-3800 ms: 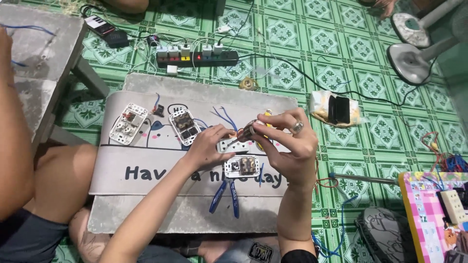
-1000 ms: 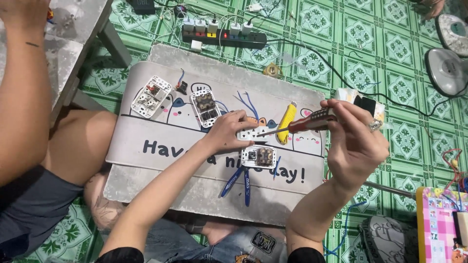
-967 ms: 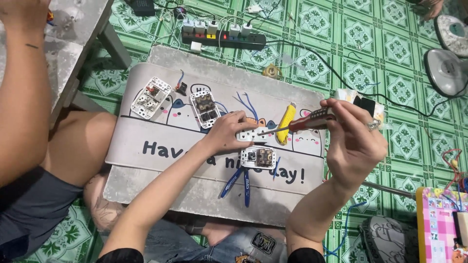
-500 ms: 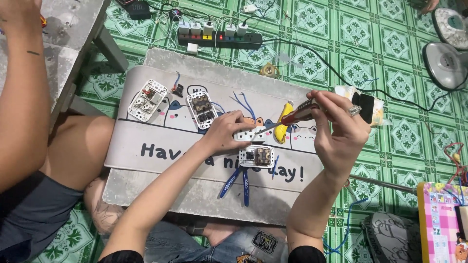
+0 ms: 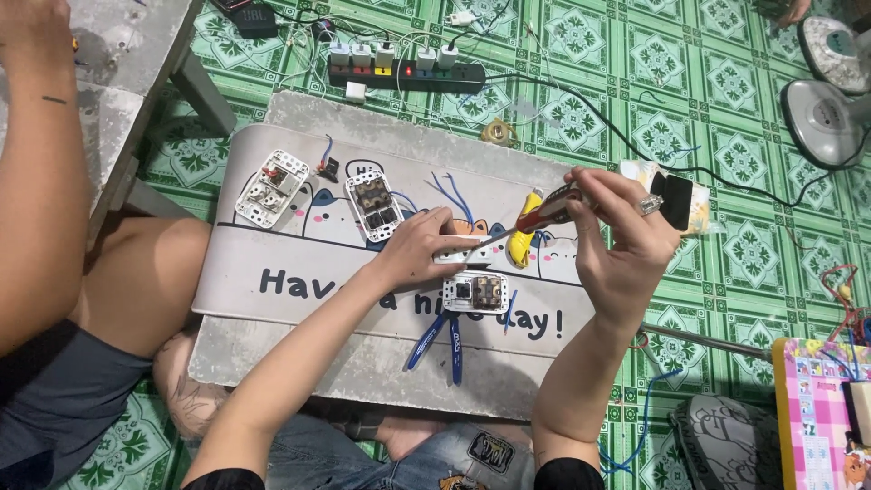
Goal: The person assembles electrical socket units by inserting wires into terminals and tightening screws with a screwdriver. They handle multiple socket housings and wires, using pliers to strip or adjust wires as needed.
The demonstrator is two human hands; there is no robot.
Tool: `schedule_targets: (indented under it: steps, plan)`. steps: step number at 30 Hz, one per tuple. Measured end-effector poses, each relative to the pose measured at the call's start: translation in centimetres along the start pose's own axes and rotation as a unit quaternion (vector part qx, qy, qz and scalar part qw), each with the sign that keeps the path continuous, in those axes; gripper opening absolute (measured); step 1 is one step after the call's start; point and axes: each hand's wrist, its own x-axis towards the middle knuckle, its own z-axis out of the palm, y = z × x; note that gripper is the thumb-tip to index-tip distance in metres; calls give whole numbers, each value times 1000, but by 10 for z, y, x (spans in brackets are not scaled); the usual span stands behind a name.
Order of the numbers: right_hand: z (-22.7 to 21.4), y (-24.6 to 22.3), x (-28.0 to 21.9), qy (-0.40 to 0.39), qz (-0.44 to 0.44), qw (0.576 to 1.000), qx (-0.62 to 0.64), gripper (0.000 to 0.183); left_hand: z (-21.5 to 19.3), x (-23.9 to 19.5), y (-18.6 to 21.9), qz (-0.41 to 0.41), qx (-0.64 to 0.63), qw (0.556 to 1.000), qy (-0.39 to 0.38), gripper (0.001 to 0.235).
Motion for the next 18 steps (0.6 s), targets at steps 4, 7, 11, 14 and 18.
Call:
schedule_targets:
  steps: [4, 7, 11, 14, 18]
  plan:
    - [3, -5, 3, -7, -13, 1000, -6, 23, 5, -1, -4, 13, 13, 1000, 6, 34]
    - [5, -3, 1, 4, -24, 999, -31, 26, 5, -1, -2, 17, 20, 1000, 6, 33]
    - [2, -20, 8, -20, -42, 998, -42, 25, 7, -1, -5, 7, 20, 1000, 4, 33]
    - [-2, -17, 2, -26, -25, 999, -40, 25, 8, 0, -7, 3, 23, 1000, -3, 33]
    - [-3, -4, -6, -5, -9, 998, -63, 28, 12, -2, -8, 0, 25, 1000, -8, 32]
